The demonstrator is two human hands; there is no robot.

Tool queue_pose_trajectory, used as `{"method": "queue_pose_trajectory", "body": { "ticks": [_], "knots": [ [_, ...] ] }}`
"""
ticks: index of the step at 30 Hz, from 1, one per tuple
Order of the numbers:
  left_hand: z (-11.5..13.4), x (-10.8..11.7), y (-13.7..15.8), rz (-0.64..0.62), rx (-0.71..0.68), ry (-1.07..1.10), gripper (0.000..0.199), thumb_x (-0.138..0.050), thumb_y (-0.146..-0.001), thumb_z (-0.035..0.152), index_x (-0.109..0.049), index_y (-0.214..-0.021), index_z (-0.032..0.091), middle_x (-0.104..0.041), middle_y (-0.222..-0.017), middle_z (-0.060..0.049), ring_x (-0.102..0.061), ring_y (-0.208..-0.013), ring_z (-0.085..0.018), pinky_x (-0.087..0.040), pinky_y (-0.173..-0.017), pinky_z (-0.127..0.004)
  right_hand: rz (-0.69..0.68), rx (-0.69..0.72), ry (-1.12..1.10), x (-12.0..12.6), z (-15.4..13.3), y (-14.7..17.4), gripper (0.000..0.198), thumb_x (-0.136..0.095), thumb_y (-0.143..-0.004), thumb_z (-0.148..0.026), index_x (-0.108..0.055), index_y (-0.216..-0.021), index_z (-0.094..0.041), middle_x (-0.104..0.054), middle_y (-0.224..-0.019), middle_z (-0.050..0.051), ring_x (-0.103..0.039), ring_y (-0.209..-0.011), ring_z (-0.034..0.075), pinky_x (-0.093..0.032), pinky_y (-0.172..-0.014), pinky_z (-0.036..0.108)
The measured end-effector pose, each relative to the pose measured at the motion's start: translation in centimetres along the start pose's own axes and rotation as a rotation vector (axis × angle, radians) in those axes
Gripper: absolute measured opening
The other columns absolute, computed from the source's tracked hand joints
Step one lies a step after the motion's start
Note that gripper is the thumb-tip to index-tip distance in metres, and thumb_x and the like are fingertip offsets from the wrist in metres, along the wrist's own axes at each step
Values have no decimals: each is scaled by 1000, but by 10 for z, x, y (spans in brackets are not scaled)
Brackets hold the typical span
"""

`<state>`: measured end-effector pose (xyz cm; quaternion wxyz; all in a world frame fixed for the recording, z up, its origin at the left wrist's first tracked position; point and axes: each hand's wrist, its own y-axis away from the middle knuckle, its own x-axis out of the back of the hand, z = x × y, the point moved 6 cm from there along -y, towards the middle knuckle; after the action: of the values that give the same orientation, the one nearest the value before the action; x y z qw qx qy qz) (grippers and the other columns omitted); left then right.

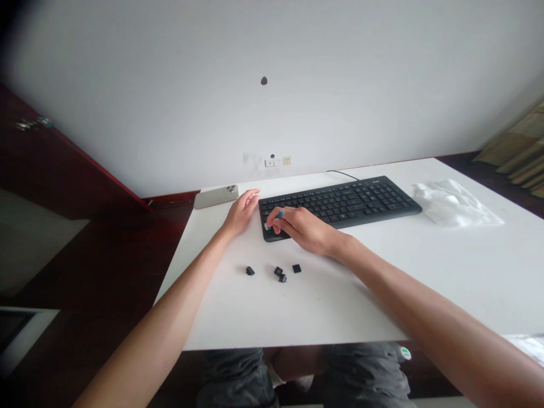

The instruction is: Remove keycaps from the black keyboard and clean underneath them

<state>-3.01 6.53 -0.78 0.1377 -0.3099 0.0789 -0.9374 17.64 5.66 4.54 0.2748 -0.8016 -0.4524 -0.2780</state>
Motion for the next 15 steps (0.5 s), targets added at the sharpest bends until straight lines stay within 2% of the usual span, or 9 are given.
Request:
{"method": "queue_pose_trajectory", "body": {
  "ticks": [8, 15],
  "knots": [
    [-3, 0, -1, 1, 20, -12, 42, -49, -107, 45, -67, -138, 22, -73, -139, -11, -70, -121, -28, -52, -112, -43, 22, 0, 33, 12, 1, 3, 35, -36, -114, -40, -67, -116, -23, -73, -93, 6, -68, -84, 21, -49, -81, 34],
    [-1, 1, 1, -1, 41, -21, 43, -49, -107, 44, -67, -139, 22, -74, -137, -11, -70, -120, -27, -51, -112, -43, -22, -3, 42, 10, 1, 4, 32, -38, -112, -36, -67, -117, -23, -74, -97, 6, -67, -85, 21, -48, -81, 34]
  ]
}}
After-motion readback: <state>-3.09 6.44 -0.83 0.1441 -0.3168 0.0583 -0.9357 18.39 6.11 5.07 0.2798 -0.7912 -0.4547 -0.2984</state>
